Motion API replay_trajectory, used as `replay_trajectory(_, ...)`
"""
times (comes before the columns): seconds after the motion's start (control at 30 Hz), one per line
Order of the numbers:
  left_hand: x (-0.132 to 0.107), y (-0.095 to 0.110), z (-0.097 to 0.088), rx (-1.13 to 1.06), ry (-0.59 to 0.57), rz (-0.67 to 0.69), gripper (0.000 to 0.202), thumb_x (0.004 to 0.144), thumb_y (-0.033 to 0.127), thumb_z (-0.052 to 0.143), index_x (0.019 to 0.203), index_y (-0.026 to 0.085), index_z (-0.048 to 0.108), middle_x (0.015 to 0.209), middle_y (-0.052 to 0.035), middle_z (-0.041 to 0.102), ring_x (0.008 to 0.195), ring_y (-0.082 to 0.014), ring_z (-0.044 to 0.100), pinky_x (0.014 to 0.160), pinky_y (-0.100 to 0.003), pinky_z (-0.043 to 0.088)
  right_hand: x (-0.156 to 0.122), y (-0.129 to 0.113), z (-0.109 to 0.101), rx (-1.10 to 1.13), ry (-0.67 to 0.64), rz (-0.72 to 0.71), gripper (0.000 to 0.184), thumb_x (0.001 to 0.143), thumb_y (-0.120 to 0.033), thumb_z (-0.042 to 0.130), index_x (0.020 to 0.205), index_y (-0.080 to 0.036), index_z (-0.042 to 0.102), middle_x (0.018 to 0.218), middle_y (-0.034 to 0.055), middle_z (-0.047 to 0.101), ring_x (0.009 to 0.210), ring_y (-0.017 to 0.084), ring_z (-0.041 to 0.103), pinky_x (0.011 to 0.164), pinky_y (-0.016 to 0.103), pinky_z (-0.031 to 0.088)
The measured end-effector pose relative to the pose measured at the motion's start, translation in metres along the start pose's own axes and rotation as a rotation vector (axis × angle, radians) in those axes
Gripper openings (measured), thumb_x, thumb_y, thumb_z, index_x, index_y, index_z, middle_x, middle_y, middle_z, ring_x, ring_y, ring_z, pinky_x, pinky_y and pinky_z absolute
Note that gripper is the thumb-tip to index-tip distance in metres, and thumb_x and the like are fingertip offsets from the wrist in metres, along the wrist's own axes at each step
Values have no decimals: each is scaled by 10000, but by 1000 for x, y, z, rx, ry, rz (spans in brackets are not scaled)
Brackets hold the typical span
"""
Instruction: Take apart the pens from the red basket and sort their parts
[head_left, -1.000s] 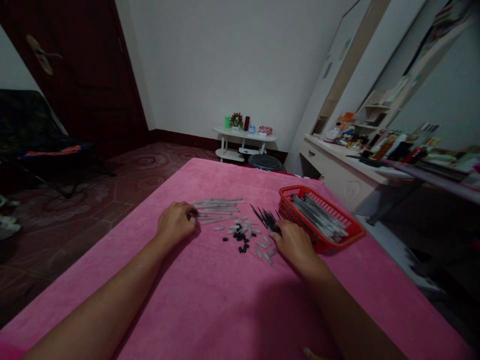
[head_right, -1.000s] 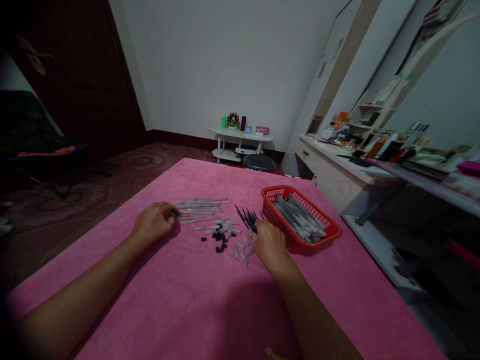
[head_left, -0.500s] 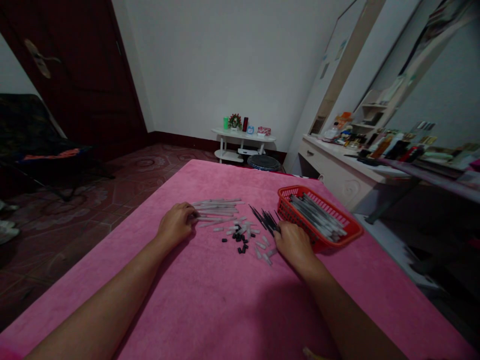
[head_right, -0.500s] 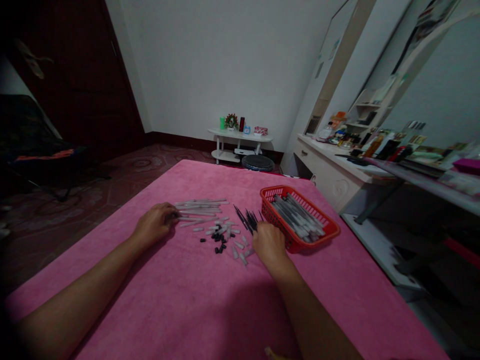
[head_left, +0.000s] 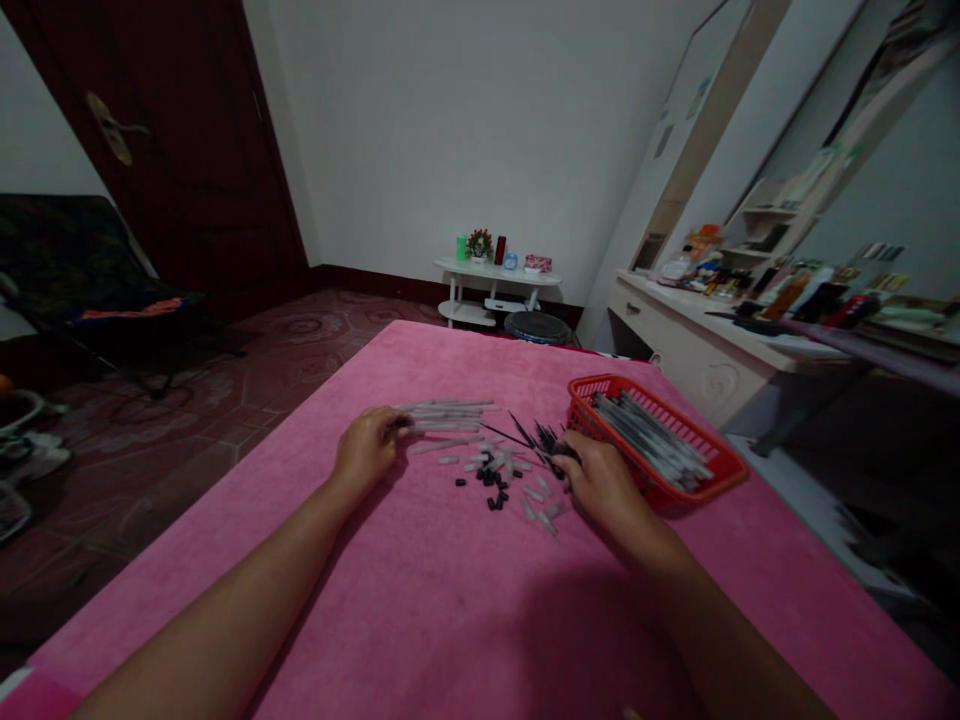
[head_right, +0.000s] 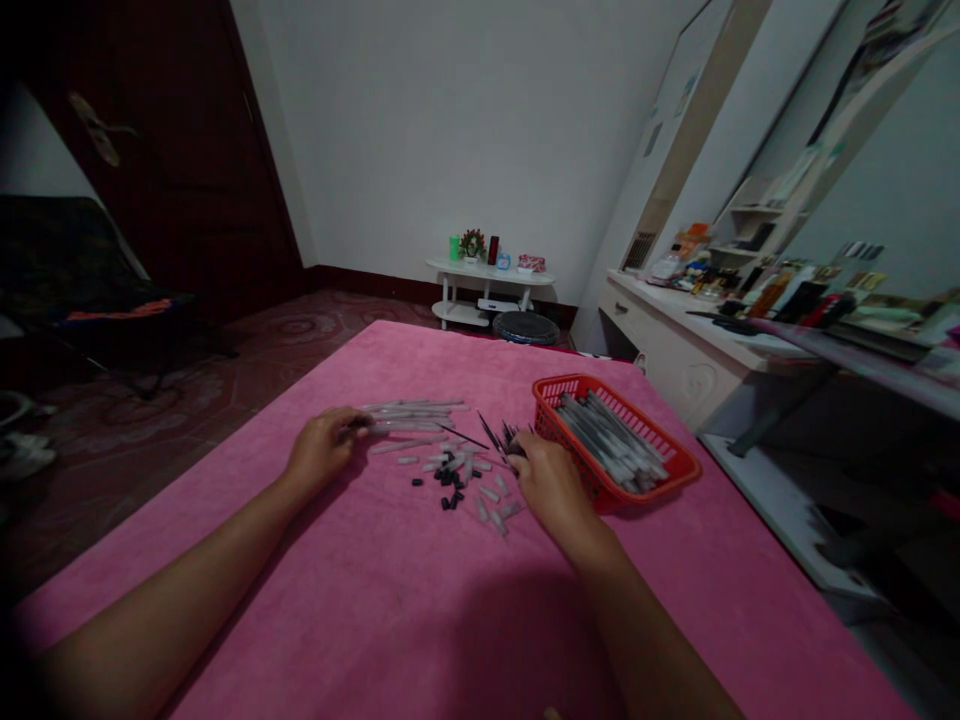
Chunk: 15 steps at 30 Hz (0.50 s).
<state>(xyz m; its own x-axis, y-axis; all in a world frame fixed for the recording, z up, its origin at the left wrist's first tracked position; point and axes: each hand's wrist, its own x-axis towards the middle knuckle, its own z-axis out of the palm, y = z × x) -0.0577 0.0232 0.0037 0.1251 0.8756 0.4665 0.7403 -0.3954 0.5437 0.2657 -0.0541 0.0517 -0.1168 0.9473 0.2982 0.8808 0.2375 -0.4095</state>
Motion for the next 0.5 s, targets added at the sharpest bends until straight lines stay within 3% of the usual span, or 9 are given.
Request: replay_trajectory(0.5, -2, 2, 6, -37, -37, 20, 223, 792, 215, 518, 912, 202, 705, 955, -65, 710, 935, -230, 623, 820, -337, 483, -2, -7, 3, -12, -69, 18, 148, 841, -156, 481, 786, -166, 618, 784, 77, 676, 755, 184, 628, 701, 247, 408)
